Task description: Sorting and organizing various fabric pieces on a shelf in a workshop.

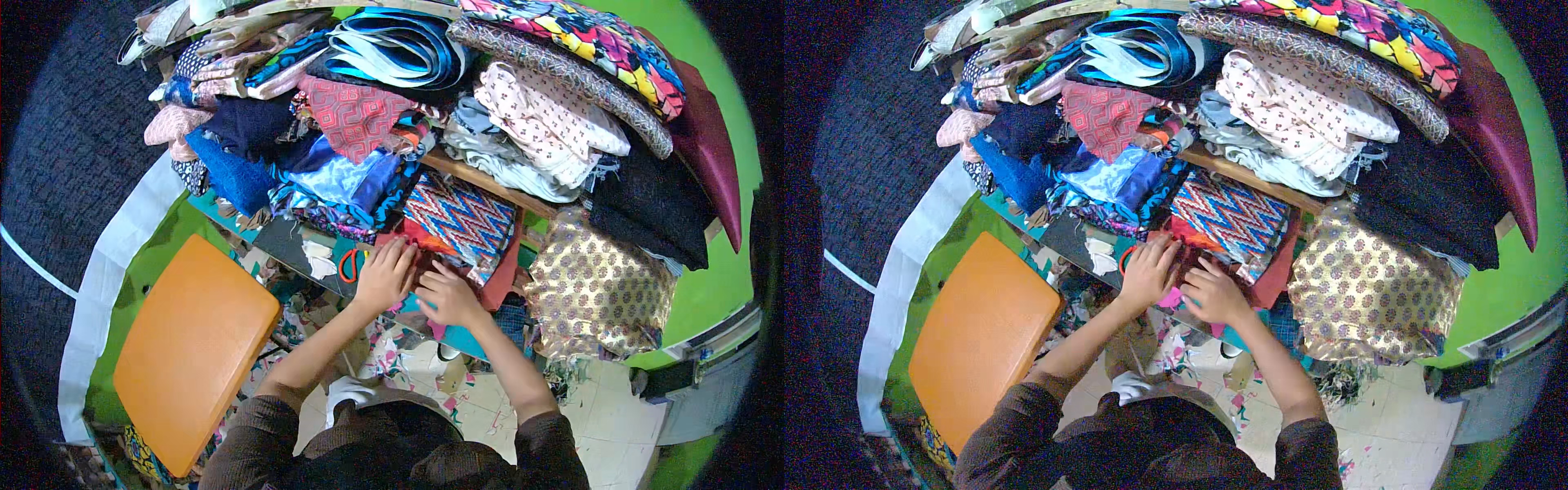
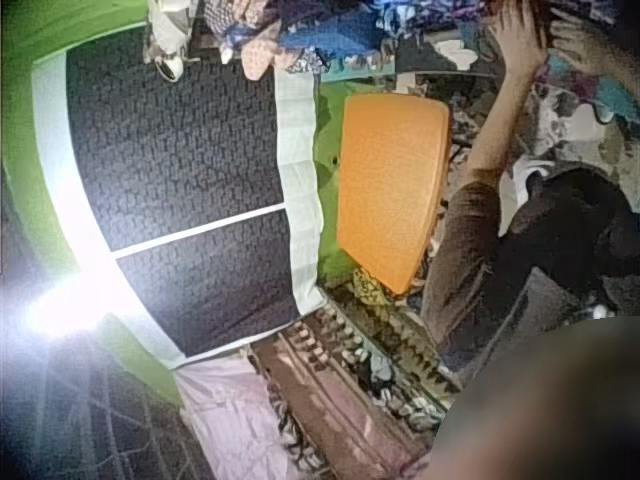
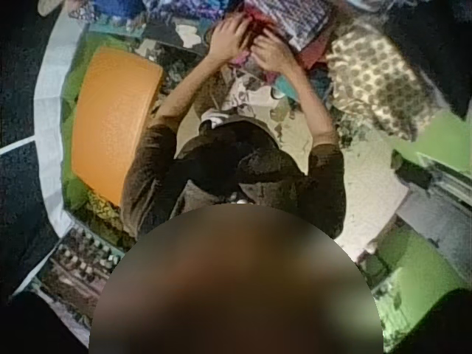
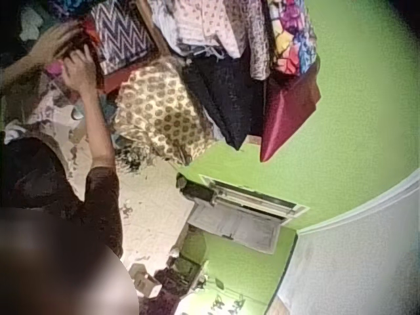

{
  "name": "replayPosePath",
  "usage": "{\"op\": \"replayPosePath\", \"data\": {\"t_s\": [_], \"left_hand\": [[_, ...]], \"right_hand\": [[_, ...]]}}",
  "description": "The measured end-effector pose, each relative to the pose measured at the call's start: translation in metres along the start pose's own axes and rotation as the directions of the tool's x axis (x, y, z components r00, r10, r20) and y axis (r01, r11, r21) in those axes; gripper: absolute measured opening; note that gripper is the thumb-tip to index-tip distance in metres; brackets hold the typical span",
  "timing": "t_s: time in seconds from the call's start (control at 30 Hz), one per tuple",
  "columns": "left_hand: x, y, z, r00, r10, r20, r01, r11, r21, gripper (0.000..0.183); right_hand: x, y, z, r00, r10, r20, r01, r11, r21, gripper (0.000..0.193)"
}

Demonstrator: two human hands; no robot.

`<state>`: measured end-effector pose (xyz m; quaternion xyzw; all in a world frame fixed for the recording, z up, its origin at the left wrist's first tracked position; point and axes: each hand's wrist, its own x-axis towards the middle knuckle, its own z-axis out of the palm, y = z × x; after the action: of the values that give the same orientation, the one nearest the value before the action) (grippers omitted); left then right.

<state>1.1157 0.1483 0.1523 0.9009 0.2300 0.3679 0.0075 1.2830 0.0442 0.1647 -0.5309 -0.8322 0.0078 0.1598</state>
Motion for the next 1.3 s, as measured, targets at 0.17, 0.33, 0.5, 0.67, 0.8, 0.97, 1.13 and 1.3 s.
{"op": "replayPosePath", "data": {"t_s": [0.17, 0.33, 0.5, 0.67, 0.8, 0.97, 1.13, 1.3], "left_hand": [[0.019, 0.008, 0.008, 0.996, 0.091, -0.016, -0.092, 0.995, -0.033, 0.053], [0.020, 0.015, 0.025, 0.972, 0.154, 0.175, -0.150, 0.988, -0.035, 0.058], [0.002, 0.000, 0.030, 0.975, 0.137, 0.177, -0.150, 0.987, 0.059, 0.054], [0.023, 0.005, 0.016, 0.973, 0.174, 0.153, -0.185, 0.981, 0.063, 0.064], [0.041, 0.003, 0.020, 0.953, 0.234, 0.193, -0.264, 0.953, 0.150, 0.081], [0.053, -0.001, 0.033, 0.938, 0.251, 0.238, -0.306, 0.924, 0.231, 0.078], [0.043, -0.010, 0.033, 0.964, 0.200, 0.176, -0.234, 0.952, 0.199, 0.071], [0.027, -0.012, 0.028, 0.970, 0.192, 0.148, -0.207, 0.974, 0.092, 0.069]], "right_hand": [[-0.019, 0.010, -0.010, 0.912, 0.208, -0.353, -0.295, 0.931, -0.213, 0.049], [-0.042, 0.022, -0.009, 0.810, 0.422, -0.408, -0.559, 0.766, -0.317, 0.047], [-0.058, 0.026, -0.005, 0.658, 0.487, -0.575, -0.670, 0.727, -0.151, 0.045], [-0.047, 0.017, -0.013, 0.788, 0.414, -0.455, -0.579, 0.748, -0.323, 0.064], [-0.028, 0.023, -0.011, 0.827, 0.387, -0.408, -0.543, 0.737, -0.402, 0.072], [-0.022, 0.049, 0.002, 0.847, 0.320, -0.424, -0.504, 0.739, -0.448, 0.060], [-0.002, 0.035, -0.001, 0.853, 0.232, -0.468, -0.449, 0.782, -0.431, 0.050], [-0.010, 0.030, 0.009, 0.867, 0.230, -0.442, -0.432, 0.789, -0.438, 0.049]]}}
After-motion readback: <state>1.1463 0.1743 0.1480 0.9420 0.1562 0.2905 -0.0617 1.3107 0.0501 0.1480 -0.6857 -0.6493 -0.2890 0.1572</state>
